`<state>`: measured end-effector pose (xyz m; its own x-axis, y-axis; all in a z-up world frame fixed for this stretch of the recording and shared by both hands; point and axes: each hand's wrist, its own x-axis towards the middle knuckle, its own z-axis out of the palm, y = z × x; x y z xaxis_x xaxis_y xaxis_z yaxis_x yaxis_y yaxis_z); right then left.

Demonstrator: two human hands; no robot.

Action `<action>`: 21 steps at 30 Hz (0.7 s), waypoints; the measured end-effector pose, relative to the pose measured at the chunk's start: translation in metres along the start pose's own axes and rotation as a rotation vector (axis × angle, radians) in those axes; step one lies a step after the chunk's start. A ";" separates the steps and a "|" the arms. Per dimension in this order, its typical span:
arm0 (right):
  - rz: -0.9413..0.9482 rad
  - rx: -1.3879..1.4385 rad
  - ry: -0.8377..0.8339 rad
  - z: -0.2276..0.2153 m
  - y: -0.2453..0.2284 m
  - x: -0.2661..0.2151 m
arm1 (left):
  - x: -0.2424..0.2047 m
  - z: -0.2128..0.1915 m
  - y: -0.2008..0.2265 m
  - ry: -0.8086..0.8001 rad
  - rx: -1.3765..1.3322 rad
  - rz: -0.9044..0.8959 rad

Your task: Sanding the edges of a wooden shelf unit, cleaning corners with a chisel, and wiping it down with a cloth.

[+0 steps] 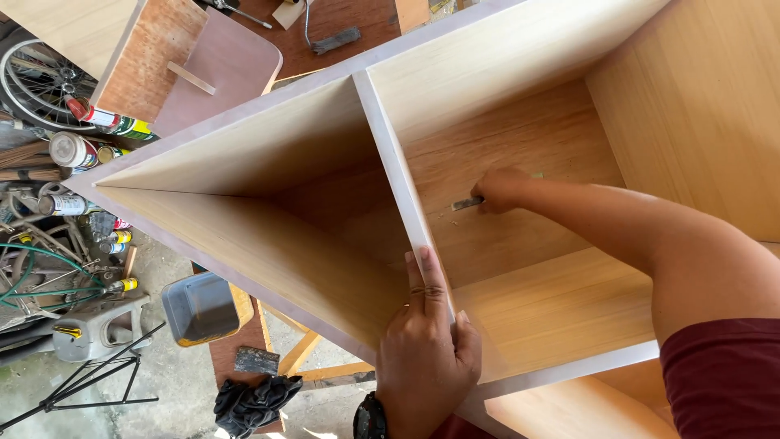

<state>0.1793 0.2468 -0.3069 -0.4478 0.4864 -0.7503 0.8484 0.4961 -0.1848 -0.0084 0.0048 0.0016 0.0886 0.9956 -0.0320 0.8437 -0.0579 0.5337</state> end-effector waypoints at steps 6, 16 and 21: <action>-0.020 0.375 0.095 0.052 -0.019 0.026 | 0.001 -0.002 -0.001 -0.009 -0.011 -0.003; 0.278 0.527 0.089 -0.055 -0.032 -0.077 | 0.000 -0.003 -0.003 0.022 -0.019 -0.009; 0.239 0.711 0.273 -0.113 -0.059 -0.189 | 0.001 -0.012 -0.004 0.083 -0.187 0.042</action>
<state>0.1823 0.2070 -0.0821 -0.2064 0.7262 -0.6557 0.8660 -0.1764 -0.4680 -0.0178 0.0074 0.0093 0.0710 0.9957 0.0594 0.7262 -0.0925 0.6812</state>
